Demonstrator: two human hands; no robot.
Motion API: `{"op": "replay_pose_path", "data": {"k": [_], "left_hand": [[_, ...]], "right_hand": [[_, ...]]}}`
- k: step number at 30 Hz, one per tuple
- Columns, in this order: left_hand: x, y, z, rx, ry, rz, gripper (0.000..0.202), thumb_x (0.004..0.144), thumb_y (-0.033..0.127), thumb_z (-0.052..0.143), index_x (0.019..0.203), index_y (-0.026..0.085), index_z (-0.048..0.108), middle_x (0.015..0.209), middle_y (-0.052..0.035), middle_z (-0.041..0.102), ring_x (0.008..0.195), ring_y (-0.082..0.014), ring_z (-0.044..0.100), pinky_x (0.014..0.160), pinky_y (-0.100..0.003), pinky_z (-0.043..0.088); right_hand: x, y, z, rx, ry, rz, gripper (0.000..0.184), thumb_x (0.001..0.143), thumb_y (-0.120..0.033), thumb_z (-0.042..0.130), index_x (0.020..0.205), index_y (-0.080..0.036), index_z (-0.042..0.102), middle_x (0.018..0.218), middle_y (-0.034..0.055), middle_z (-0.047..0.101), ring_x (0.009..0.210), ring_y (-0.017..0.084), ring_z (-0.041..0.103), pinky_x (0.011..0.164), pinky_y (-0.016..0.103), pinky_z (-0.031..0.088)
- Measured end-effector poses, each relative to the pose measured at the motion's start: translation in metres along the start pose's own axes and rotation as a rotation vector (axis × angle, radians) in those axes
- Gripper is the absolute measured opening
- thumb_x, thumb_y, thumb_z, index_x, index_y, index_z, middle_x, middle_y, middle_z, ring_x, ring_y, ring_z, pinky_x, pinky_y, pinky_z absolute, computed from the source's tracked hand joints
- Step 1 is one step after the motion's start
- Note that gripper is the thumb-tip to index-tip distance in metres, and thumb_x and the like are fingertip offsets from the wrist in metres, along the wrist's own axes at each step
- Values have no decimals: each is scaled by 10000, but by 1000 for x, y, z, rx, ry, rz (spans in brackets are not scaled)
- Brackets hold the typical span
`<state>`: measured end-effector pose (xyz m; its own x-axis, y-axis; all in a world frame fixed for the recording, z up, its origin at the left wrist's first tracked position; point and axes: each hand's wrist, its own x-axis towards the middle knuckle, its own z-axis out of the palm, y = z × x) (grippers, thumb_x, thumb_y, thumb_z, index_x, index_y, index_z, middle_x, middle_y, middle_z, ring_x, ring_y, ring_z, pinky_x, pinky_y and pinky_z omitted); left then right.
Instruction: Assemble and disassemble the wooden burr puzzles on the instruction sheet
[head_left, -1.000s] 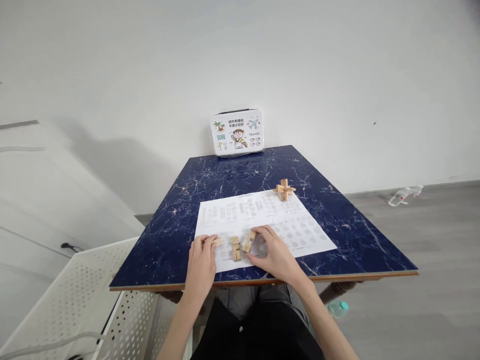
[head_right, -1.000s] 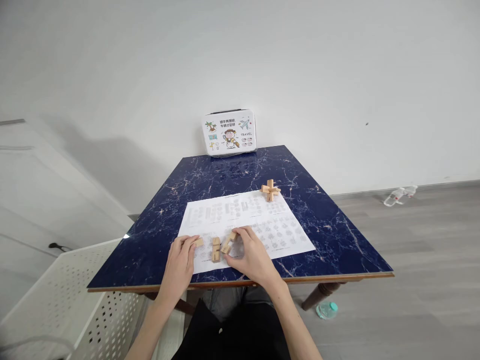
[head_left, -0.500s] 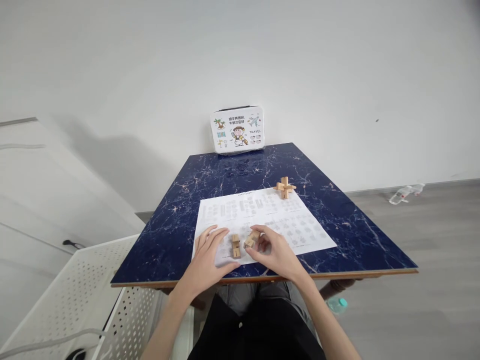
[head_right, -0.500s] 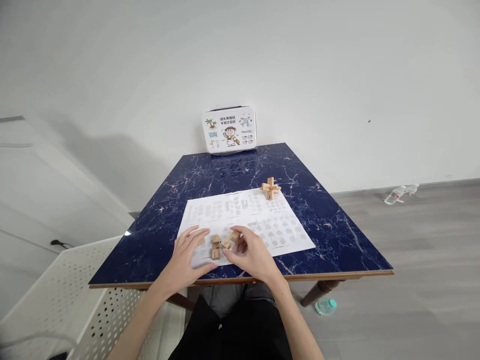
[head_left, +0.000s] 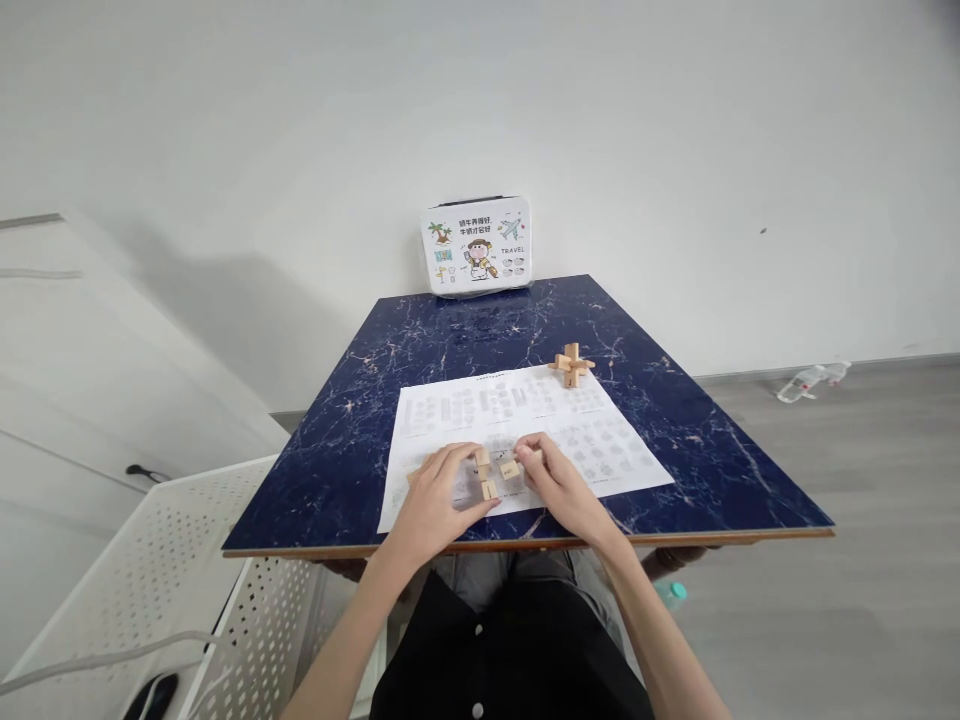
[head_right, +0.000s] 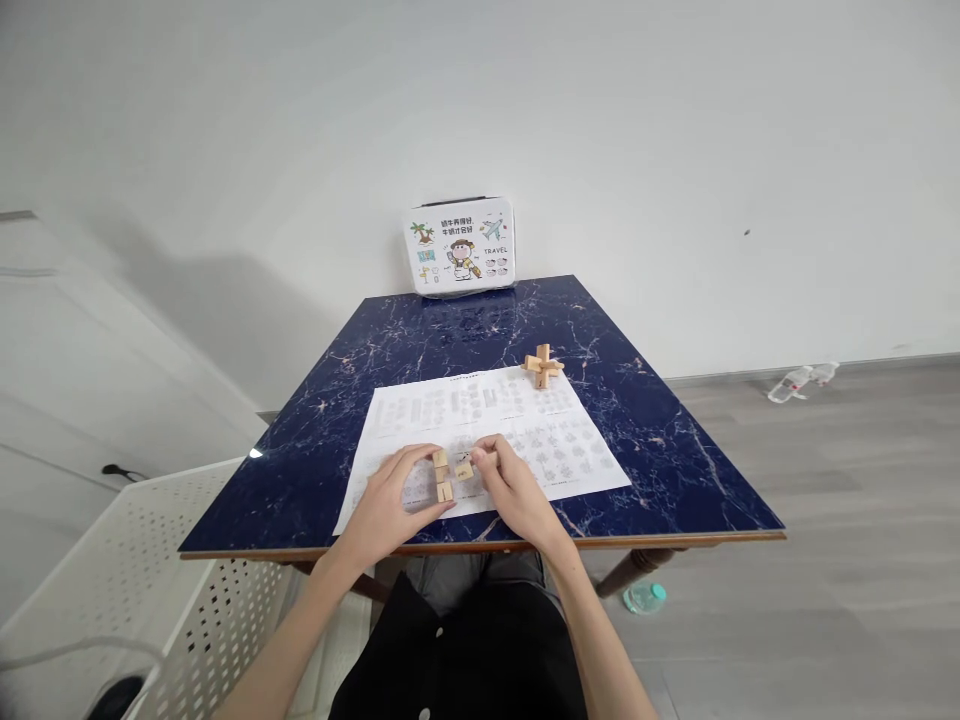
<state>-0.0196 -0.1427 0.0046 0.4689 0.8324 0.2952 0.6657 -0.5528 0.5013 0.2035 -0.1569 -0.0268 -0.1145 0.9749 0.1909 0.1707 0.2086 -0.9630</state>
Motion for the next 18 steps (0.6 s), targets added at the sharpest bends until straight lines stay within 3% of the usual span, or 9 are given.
{"op": "replay_pose_path", "data": {"k": [6,12,18], "left_hand": [[2,11,17,-205,-4,-121,620,862,308,810,1405,300,510,1273,-62,669,1045,-252,709,975,-431,575],[2,6,21,-243,42,-169,598,821,299,847,1353,272,575,1122,-47,711,965,-239,720,925,-417,596],[-1,8,22,-246,3,-114,547,864,325,807,1360,298,578,1281,-61,697,1053,-259,703,924,-422,601]], "right_hand": [[0,1,-2,71,-29,-1,412,1070,-543,366,1277,-205,478,698,-46,482,628,181,517,641,305,481],[0,-1,-1,124,-95,29,400,1043,-589,428,1124,-220,559,782,5,650,544,164,534,583,306,470],[-1,-7,1,-30,-133,3,411,1031,-581,506,895,-215,634,697,-2,648,594,163,516,596,279,399]]}}
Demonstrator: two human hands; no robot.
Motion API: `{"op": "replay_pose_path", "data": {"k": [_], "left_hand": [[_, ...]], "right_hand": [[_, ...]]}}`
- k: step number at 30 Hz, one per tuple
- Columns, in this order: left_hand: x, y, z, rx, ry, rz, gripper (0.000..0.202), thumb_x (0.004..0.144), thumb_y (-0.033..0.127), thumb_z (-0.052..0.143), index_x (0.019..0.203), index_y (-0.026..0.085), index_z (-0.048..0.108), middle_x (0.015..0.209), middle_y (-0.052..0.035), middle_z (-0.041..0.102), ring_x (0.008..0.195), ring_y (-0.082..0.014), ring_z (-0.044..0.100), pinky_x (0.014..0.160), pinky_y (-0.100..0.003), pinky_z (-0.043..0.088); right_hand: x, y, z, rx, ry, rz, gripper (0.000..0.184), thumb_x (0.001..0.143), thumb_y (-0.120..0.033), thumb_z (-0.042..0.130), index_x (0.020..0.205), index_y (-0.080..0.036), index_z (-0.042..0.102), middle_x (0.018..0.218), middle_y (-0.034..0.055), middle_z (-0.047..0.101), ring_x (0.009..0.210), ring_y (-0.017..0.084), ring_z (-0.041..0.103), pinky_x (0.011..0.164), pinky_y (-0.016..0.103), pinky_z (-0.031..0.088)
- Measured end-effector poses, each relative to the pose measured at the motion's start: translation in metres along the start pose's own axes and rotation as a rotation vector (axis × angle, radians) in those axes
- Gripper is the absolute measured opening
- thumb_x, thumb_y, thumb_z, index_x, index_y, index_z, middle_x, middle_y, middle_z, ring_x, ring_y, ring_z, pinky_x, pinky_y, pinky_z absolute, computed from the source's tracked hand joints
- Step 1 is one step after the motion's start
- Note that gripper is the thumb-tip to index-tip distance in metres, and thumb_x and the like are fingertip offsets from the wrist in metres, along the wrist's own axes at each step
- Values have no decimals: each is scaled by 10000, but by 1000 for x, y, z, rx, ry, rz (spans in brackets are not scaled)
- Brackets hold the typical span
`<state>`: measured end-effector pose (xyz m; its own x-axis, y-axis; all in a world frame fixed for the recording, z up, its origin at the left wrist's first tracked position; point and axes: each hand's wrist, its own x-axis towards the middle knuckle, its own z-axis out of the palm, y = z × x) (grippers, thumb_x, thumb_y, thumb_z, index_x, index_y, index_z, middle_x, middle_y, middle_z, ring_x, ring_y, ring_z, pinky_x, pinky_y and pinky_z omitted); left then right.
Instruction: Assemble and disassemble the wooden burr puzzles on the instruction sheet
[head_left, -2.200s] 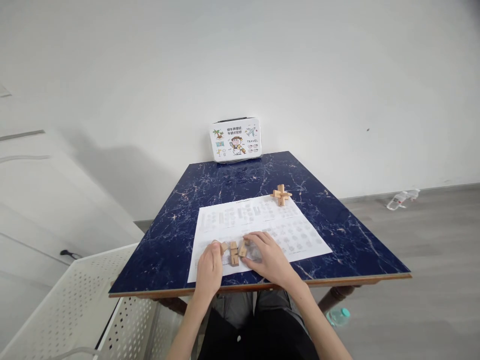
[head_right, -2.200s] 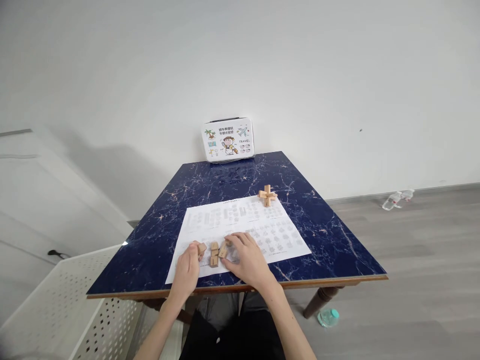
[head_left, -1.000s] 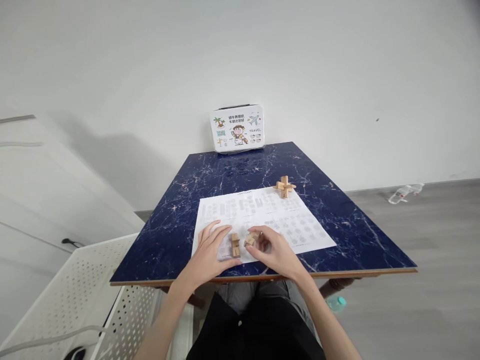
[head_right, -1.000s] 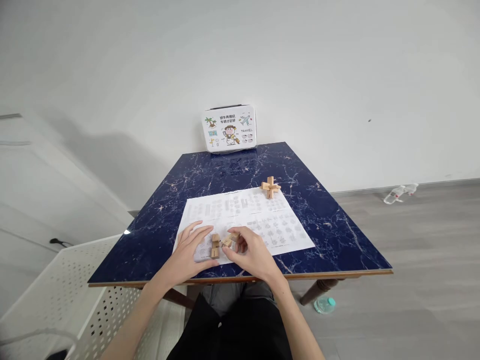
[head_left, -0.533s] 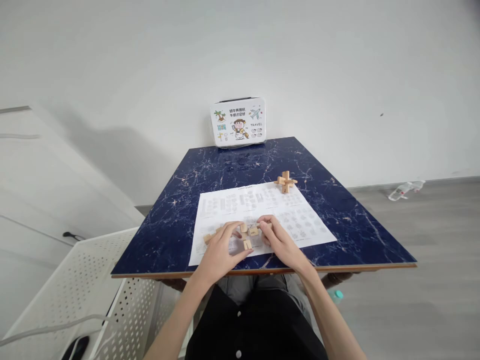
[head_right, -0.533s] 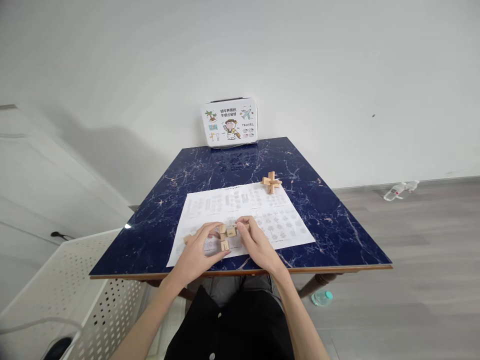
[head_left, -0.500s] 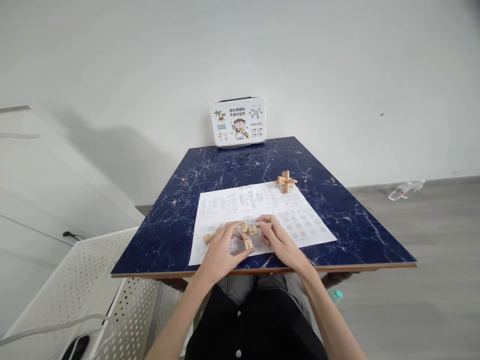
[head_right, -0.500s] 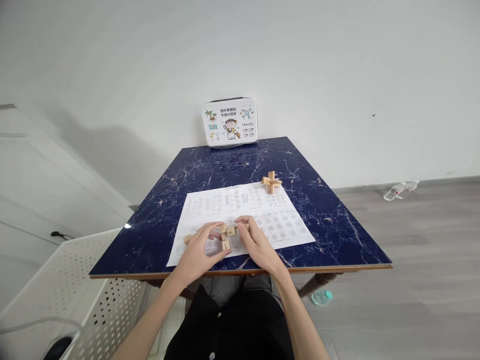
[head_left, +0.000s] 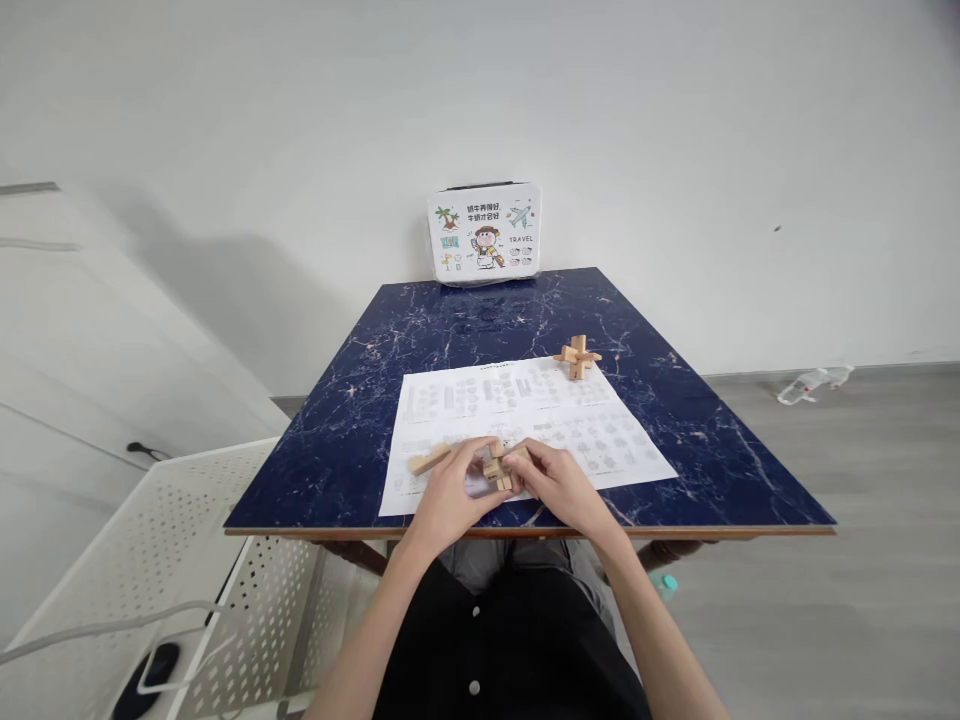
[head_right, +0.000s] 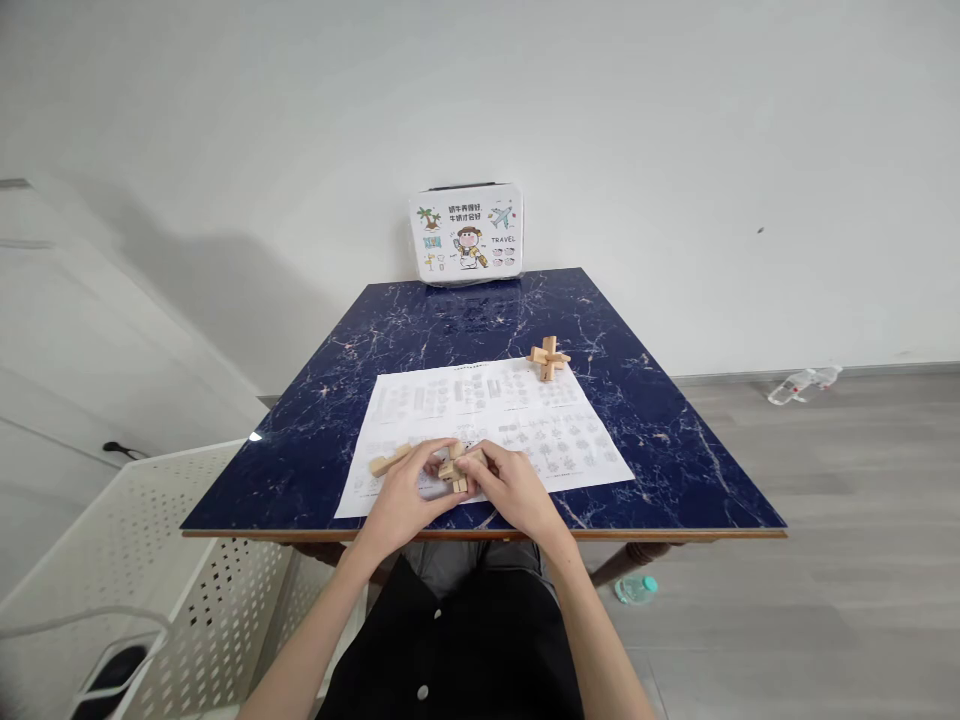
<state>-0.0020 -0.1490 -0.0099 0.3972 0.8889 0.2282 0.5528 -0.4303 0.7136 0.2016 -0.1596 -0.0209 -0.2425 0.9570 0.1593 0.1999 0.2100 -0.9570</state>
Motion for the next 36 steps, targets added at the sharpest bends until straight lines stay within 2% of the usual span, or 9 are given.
{"op": "replay_pose_path", "data": {"k": [3,6,12,16,23,26,30,36], "left_hand": [[-2,-1,1,15,14,32,548,882,319,794,1380,310,567,1359,-61,673,1152,-273,679,983,-431,582],[-3,-3,1,43,37,61,563,876,303,802,1390,319,572,1381,-59,668,1210,-283,663,1035,-445,560],[-4,-4,1,42,67,60,587,851,302,833,1381,316,580,1389,-56,674,1254,-290,648,1072,-447,539],[-5,-2,1,44,54,88,589,831,328,854,1360,321,595,1361,-48,692,1239,-286,656,1061,-440,542],[-8,-2,0,48,53,72,619,809,367,864,1356,317,578,1323,-47,705,1149,-283,686,996,-439,567],[-9,-1,0,32,63,66,623,802,369,867,1345,311,567,1316,-44,701,1131,-279,690,968,-429,576],[-10,0,-1,17,69,95,627,803,358,870,1349,317,565,1345,-39,686,1169,-278,675,1001,-432,560],[-12,1,0,21,74,87,656,793,387,879,1364,321,563,1324,-45,691,1144,-286,681,998,-452,559]], "right_hand": [[1,2,1,-145,38,-17,437,992,-596,579,825,-202,669,674,-10,579,625,161,484,588,274,352],[2,5,3,-223,88,-6,474,984,-625,570,789,-199,646,640,-15,546,608,160,464,572,271,336],[2,9,7,-424,176,-38,544,1006,-668,491,690,-226,466,586,-29,477,544,148,433,554,271,298],[1,11,10,-505,147,-41,523,1042,-650,418,717,-240,420,603,-14,511,545,165,481,553,274,289],[1,10,10,-532,113,-7,525,1049,-664,339,742,-250,439,608,11,559,539,194,530,544,275,294],[2,8,10,-514,115,15,561,1041,-682,334,692,-249,409,571,4,522,514,184,491,545,279,283],[3,4,9,-449,128,50,625,1021,-716,365,612,-244,376,513,-5,456,494,170,447,539,291,266],[2,-1,9,-353,145,100,669,1017,-708,387,548,-231,370,471,-2,442,475,156,439,520,301,264]]}}
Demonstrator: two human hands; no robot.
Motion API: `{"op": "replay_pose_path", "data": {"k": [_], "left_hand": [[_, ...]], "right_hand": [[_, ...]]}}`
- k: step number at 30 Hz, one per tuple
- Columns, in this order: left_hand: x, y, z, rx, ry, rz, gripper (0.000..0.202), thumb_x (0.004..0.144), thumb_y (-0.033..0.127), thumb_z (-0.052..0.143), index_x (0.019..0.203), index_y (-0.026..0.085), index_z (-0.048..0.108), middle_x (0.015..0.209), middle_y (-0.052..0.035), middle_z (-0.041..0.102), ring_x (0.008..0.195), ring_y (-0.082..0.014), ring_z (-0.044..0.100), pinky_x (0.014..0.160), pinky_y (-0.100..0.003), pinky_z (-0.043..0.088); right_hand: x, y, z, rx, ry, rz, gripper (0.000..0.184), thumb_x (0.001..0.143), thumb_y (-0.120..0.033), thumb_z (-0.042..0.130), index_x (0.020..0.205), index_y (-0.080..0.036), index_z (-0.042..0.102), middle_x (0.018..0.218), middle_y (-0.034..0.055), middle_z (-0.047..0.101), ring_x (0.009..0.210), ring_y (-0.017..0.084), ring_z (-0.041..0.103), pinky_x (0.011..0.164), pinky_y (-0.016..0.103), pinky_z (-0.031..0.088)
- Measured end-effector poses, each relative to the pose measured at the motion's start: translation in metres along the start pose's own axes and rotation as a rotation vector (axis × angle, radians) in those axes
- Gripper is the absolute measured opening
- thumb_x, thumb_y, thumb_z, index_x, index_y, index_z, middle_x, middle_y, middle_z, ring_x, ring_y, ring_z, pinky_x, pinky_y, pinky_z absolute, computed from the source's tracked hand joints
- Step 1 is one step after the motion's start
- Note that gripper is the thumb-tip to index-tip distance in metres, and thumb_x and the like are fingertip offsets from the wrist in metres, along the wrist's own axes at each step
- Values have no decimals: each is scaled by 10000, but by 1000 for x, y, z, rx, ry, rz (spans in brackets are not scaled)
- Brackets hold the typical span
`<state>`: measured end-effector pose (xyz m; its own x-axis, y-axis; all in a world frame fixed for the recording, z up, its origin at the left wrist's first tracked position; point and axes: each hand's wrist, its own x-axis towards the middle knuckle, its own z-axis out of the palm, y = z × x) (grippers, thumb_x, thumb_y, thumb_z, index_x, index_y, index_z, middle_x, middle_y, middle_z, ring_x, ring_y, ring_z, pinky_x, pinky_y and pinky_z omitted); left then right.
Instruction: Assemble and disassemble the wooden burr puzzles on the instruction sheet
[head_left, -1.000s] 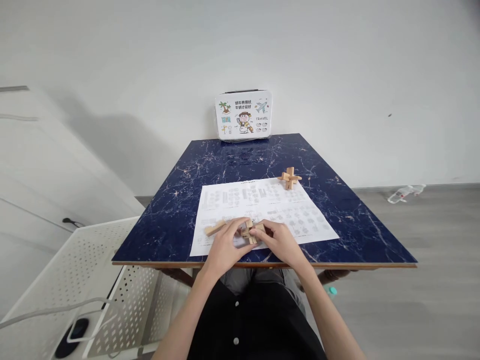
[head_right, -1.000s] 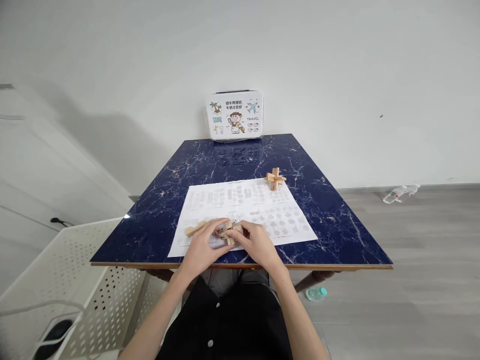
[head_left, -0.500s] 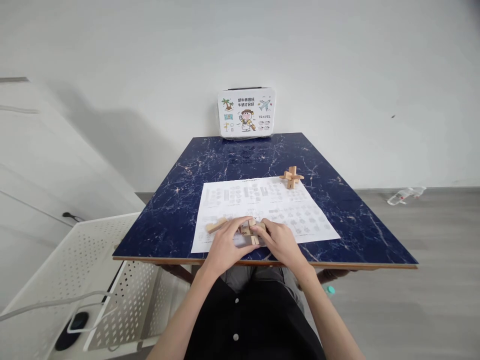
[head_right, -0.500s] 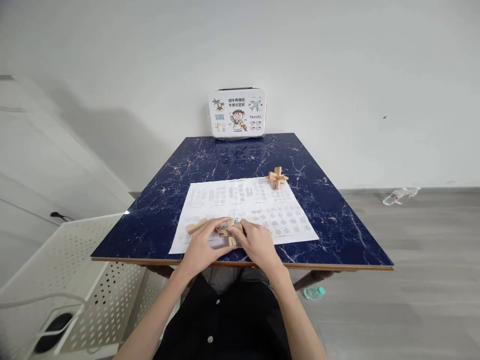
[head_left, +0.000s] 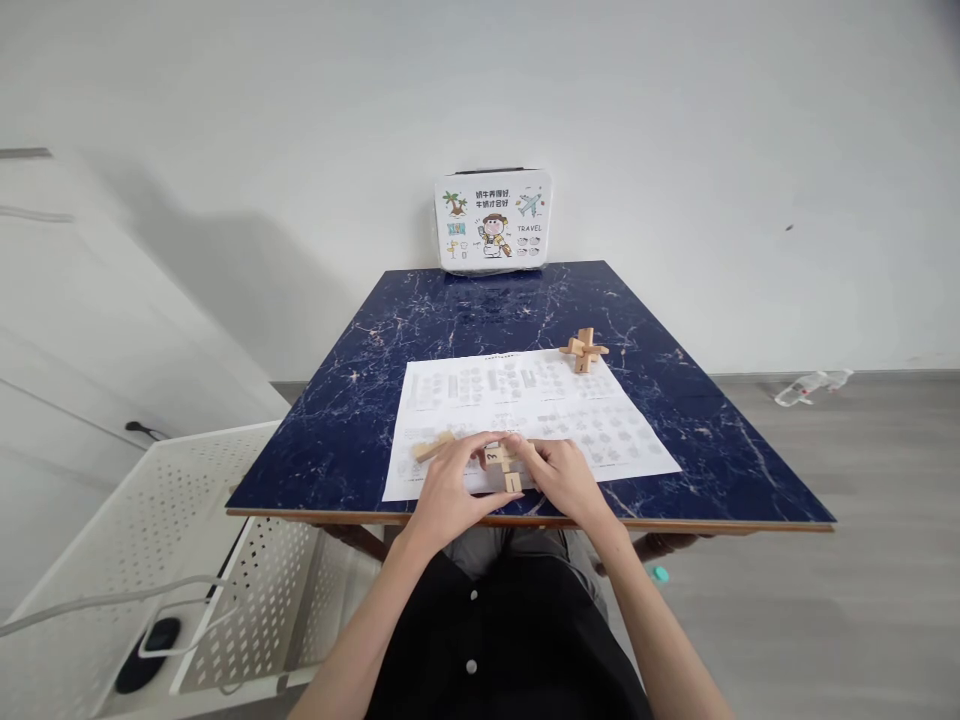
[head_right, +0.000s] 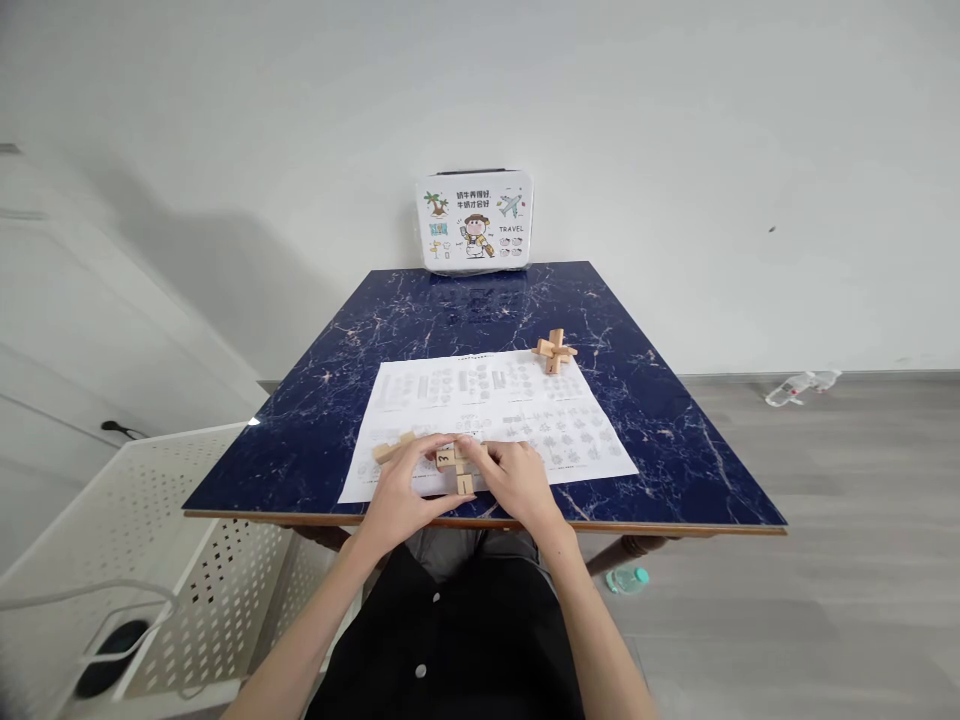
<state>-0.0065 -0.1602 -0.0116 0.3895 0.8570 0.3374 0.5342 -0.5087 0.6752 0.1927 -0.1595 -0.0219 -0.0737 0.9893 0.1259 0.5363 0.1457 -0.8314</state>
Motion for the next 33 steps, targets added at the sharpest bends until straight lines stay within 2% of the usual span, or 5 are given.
{"op": "replay_pose_path", "data": {"k": [7,16,20,27,33], "left_hand": [[4,1,-4,-89,63,-64,642,760,394,900,1305,266,585,1322,-75,676,1145,-286,680,987,-427,568],[4,2,-8,-173,58,-54,619,761,395,908,1284,276,598,1303,-62,672,945,-225,707,934,-434,585],[4,1,-7,-174,23,-25,662,747,396,920,1308,284,589,1337,-77,659,1115,-286,690,964,-436,581],[3,4,-6,-152,-32,-22,632,770,369,908,1311,306,588,1302,-48,675,1016,-243,687,912,-383,568],[5,2,-9,-185,-66,-37,632,736,363,928,1267,283,594,1207,-33,696,781,-163,627,853,-353,554]], "right_hand": [[-3,2,-6,163,-29,-48,440,1058,-573,426,799,-235,537,643,-14,633,609,182,604,651,284,420],[-6,3,-9,277,-58,-87,425,1027,-601,504,847,-222,574,650,-23,554,589,160,513,580,276,373],[-5,5,-8,294,-53,-91,382,1037,-574,497,1007,-223,645,711,-6,613,627,176,554,604,284,410],[-5,6,-6,304,-32,-69,375,1025,-565,532,961,-220,663,704,2,648,649,186,601,621,286,435],[-8,2,-6,253,-8,-62,389,1008,-588,557,924,-219,650,684,-3,654,634,182,596,628,286,426]]}}
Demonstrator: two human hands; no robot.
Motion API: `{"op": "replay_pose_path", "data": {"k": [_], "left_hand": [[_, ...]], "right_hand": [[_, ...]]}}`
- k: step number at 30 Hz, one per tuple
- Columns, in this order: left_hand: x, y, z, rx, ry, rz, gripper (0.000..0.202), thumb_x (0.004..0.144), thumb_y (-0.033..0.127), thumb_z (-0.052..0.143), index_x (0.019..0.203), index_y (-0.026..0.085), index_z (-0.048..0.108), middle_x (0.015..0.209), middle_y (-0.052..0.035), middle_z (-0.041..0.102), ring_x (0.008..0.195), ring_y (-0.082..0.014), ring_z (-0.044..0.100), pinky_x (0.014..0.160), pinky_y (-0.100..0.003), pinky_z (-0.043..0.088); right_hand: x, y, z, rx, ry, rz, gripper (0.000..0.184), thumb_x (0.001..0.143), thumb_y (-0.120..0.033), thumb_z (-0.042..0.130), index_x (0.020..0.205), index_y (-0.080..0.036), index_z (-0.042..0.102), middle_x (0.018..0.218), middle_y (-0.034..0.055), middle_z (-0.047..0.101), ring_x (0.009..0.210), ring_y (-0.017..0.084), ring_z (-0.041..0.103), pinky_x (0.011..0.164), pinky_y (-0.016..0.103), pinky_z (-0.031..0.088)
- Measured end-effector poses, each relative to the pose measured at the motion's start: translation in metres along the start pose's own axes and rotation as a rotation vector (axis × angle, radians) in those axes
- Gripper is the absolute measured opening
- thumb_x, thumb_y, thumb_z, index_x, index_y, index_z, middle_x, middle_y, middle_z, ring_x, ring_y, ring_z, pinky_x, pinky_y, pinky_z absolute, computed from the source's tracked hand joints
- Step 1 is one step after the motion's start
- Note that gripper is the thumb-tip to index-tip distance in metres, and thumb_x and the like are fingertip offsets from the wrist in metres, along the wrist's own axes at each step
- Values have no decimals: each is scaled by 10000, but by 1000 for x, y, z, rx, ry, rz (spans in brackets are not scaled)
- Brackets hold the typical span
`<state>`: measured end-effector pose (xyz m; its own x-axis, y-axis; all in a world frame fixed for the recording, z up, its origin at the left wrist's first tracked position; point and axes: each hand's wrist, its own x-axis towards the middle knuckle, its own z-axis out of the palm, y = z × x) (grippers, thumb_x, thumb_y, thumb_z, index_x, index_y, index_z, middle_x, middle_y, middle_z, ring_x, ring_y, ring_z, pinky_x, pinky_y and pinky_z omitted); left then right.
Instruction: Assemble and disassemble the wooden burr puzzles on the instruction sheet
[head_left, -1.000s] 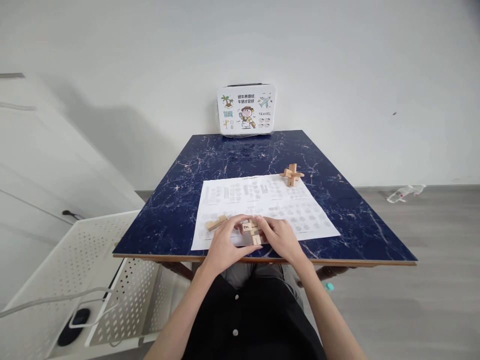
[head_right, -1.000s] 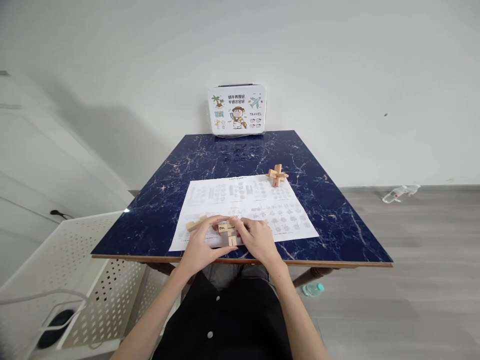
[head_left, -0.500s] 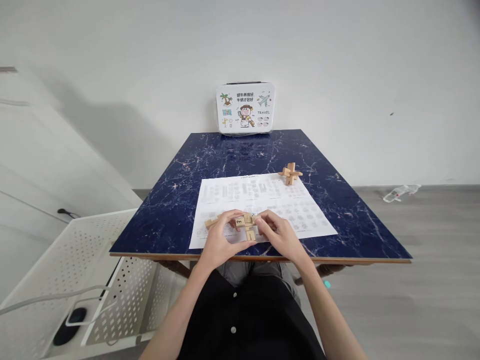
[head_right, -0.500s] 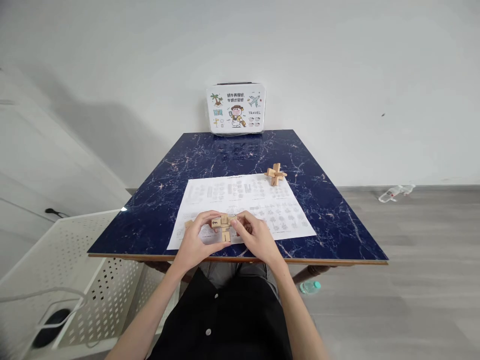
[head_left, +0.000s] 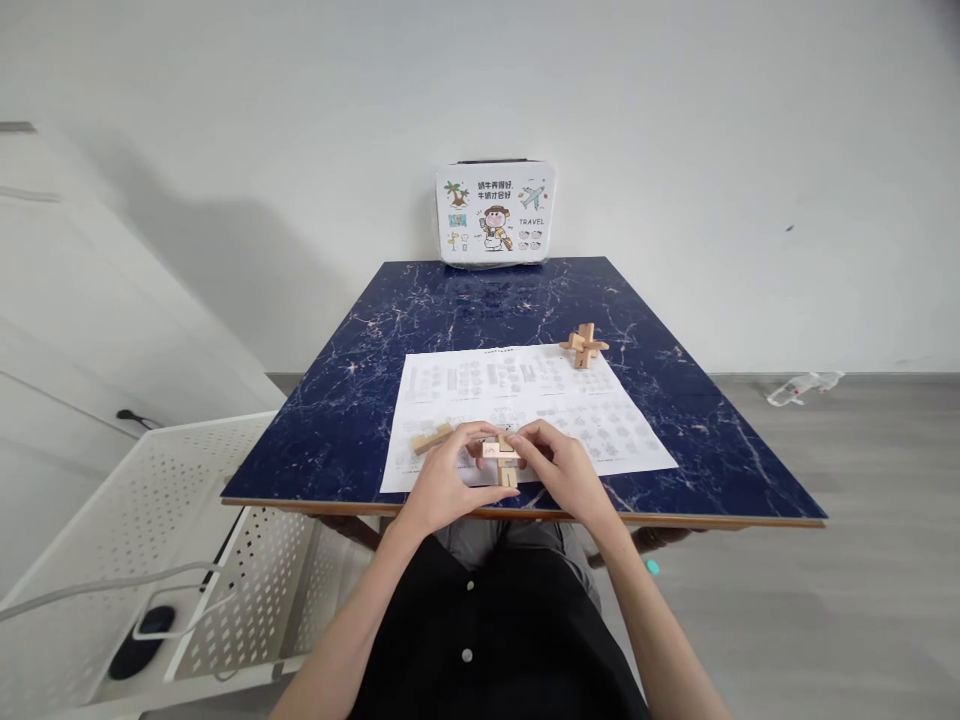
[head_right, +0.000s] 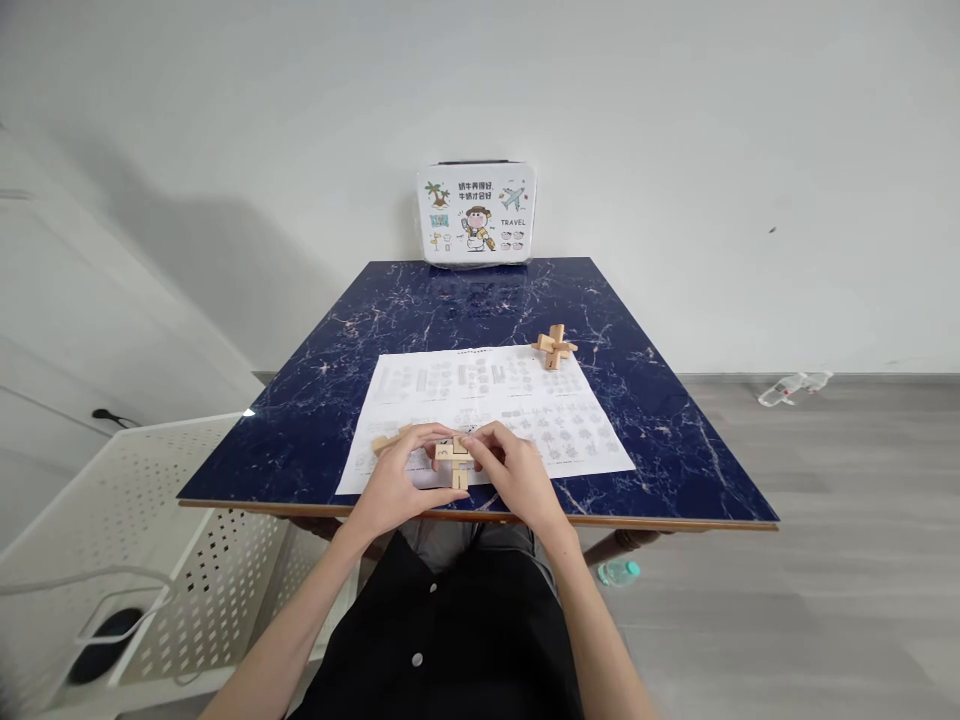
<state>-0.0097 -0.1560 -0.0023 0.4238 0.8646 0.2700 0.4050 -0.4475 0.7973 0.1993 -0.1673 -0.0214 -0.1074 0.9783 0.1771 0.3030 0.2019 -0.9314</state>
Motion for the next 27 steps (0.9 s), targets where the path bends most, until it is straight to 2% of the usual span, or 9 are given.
{"op": "replay_pose_path", "data": {"k": [11,17,21,24,27], "left_hand": [[-2,0,-2,32,-37,-16,622,775,399,890,1301,279,582,1220,-67,682,832,-200,647,803,-364,558],[-2,-3,2,-34,47,14,662,764,378,900,1334,291,574,1340,-84,646,876,-207,684,869,-398,576],[-2,-10,3,-160,215,9,609,775,346,890,1298,274,585,1334,-93,641,825,-169,657,846,-379,579],[-2,-12,3,-303,425,-13,526,831,365,840,1273,272,570,1339,-95,637,735,-119,624,750,-320,575],[-2,-12,2,-402,620,-57,416,928,417,732,1270,287,534,1397,-99,608,686,-89,617,668,-271,562]], "right_hand": [[2,3,-1,23,-31,44,397,1001,-608,554,950,-222,630,683,1,672,656,204,626,645,298,434],[4,6,2,-29,-18,23,417,1016,-616,508,948,-224,636,707,10,692,645,199,625,631,297,444],[5,10,4,-15,24,2,403,1050,-591,440,1039,-226,611,768,16,700,624,184,612,629,297,470],[7,9,5,-74,55,-15,377,1054,-562,438,1080,-226,607,873,43,712,624,183,609,602,302,472],[12,4,12,-192,1,-93,295,1046,-486,486,1114,-230,618,1049,80,707,688,193,648,610,317,493]]}}
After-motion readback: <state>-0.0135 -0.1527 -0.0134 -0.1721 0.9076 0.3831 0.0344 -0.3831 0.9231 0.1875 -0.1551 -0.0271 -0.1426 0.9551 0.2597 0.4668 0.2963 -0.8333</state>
